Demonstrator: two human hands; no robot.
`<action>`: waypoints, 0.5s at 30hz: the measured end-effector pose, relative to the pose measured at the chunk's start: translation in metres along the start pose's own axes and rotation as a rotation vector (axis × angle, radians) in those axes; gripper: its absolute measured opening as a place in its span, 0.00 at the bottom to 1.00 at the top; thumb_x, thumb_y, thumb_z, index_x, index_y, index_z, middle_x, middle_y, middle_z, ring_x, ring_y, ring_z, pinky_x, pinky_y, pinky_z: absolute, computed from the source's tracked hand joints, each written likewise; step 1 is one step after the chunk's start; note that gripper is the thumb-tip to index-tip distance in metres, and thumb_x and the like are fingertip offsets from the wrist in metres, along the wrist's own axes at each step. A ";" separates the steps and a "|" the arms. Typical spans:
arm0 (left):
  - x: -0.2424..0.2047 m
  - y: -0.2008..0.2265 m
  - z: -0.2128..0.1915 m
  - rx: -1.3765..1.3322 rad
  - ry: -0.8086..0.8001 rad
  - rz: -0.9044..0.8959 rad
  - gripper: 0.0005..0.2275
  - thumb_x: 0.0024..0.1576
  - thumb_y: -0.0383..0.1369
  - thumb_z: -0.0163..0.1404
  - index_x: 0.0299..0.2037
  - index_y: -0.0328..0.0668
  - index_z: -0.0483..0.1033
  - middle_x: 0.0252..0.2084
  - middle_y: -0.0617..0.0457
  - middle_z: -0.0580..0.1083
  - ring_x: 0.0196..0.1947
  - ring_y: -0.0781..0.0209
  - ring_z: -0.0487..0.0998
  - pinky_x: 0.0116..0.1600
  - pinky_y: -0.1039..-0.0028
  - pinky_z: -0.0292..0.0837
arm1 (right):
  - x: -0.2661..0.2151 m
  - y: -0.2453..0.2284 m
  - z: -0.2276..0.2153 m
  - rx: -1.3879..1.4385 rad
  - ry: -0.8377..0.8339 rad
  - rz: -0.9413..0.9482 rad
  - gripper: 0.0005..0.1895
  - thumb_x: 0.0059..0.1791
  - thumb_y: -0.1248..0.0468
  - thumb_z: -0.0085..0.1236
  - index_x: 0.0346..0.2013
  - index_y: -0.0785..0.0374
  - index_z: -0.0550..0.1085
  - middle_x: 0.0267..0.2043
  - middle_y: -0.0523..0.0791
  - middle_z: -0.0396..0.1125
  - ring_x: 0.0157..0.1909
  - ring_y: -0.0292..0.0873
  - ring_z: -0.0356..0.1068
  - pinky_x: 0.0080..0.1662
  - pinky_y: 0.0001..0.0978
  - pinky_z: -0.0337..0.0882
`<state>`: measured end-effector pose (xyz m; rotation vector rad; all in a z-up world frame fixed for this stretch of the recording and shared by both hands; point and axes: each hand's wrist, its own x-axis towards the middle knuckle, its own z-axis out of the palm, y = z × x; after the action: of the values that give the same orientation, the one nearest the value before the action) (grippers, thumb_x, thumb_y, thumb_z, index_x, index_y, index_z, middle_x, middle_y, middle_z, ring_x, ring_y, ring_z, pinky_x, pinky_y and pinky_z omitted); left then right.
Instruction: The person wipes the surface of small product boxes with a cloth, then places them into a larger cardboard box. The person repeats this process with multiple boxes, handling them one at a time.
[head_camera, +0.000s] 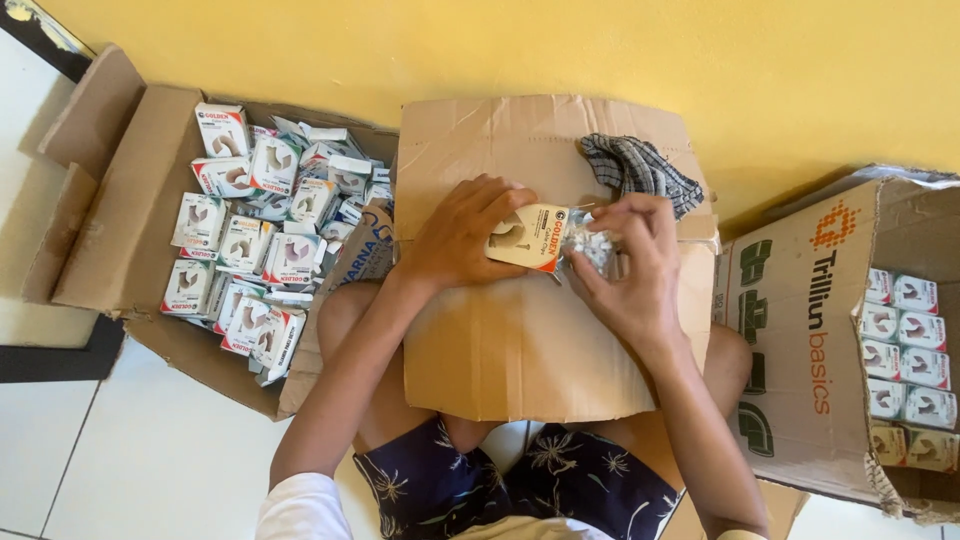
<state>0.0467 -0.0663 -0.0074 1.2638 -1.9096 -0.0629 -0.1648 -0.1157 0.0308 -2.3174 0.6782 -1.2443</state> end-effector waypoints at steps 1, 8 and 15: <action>0.000 -0.002 0.001 0.000 0.000 0.001 0.29 0.43 0.51 0.61 0.51 0.48 0.68 0.42 0.50 0.71 0.43 0.50 0.73 0.49 0.63 0.68 | -0.002 0.002 0.004 -0.001 0.001 0.000 0.14 0.40 0.74 0.66 0.36 0.68 0.71 0.42 0.53 0.60 0.47 0.58 0.65 0.42 0.55 0.72; -0.003 -0.006 0.004 0.033 0.002 0.001 0.29 0.44 0.53 0.59 0.52 0.49 0.68 0.42 0.50 0.71 0.43 0.51 0.73 0.48 0.64 0.68 | -0.009 0.009 0.016 0.000 0.073 0.140 0.15 0.40 0.70 0.69 0.33 0.66 0.68 0.36 0.50 0.60 0.37 0.51 0.65 0.32 0.43 0.72; -0.006 -0.009 0.005 0.049 0.035 -0.001 0.29 0.43 0.53 0.59 0.51 0.47 0.68 0.42 0.49 0.71 0.44 0.50 0.73 0.48 0.63 0.68 | -0.010 -0.014 -0.003 0.045 0.096 0.361 0.19 0.45 0.69 0.65 0.44 0.70 0.66 0.35 0.50 0.60 0.38 0.47 0.66 0.37 0.39 0.73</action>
<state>0.0508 -0.0676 -0.0188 1.2906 -1.8909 0.0057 -0.1685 -0.0990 0.0340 -1.9940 1.0368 -1.1900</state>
